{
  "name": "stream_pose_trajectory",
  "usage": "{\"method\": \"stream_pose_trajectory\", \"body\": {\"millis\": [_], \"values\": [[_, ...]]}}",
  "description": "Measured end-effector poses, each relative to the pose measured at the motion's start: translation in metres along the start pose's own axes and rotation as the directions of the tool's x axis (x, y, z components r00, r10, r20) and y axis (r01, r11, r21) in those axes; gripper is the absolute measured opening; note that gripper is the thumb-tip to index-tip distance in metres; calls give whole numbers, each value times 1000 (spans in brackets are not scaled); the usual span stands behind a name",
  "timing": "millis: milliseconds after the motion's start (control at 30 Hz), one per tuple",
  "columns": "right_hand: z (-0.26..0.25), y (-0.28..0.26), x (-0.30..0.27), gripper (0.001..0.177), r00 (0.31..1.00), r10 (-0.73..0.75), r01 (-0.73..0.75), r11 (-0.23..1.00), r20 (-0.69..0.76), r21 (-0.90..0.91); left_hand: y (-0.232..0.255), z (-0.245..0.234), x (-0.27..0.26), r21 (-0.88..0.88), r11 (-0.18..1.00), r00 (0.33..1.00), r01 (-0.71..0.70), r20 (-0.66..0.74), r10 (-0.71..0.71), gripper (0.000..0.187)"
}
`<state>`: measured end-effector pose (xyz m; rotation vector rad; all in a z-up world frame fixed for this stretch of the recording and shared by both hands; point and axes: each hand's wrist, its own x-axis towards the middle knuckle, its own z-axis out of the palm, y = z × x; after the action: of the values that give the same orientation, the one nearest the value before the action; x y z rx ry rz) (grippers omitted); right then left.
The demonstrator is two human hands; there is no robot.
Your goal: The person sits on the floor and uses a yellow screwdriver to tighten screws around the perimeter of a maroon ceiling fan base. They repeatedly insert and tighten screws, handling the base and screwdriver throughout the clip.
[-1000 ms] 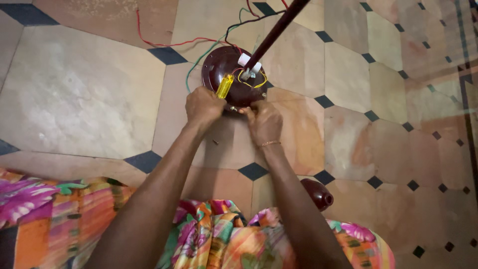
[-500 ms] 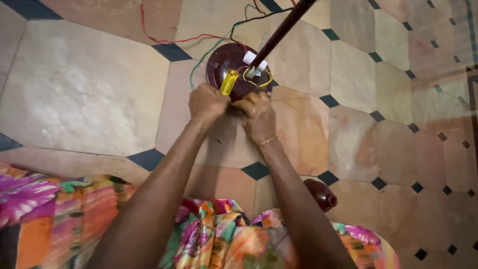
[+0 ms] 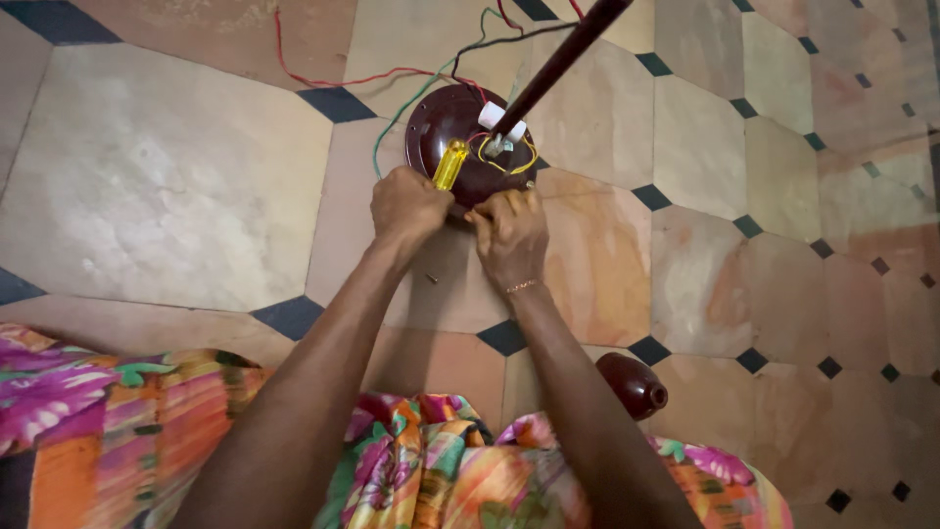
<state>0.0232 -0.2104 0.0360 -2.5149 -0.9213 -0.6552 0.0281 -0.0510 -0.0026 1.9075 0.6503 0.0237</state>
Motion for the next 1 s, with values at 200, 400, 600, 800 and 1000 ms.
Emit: {"method": "stream_pose_trajectory", "body": {"millis": [200, 400, 600, 800, 1000], "values": [[-6, -2, 3, 18, 997, 65, -69, 994, 51, 83, -1, -2, -1, 8, 1000, 999, 15, 40, -16, 23], [-8, -3, 9, 22, 998, 12, -15, 998, 58, 56, 3, -5, -2, 9, 999, 999, 36, 26, -36, 22], [-1, 4, 4, 20, 996, 55, -55, 998, 70, -3, 3, -3, -3, 19, 998, 997, 54, 49, -55, 23], [5, 11, 5, 19, 994, 34, -37, 999, 104, 19, -2, -2, -4, 15, 1000, 1000, -21, -14, 21, 20], [11, 4, 3, 16, 994, 6, -1, 999, 107, -50, -6, 0, -2, 24, 1000, 1000, -20, 23, 19, 24]]}}
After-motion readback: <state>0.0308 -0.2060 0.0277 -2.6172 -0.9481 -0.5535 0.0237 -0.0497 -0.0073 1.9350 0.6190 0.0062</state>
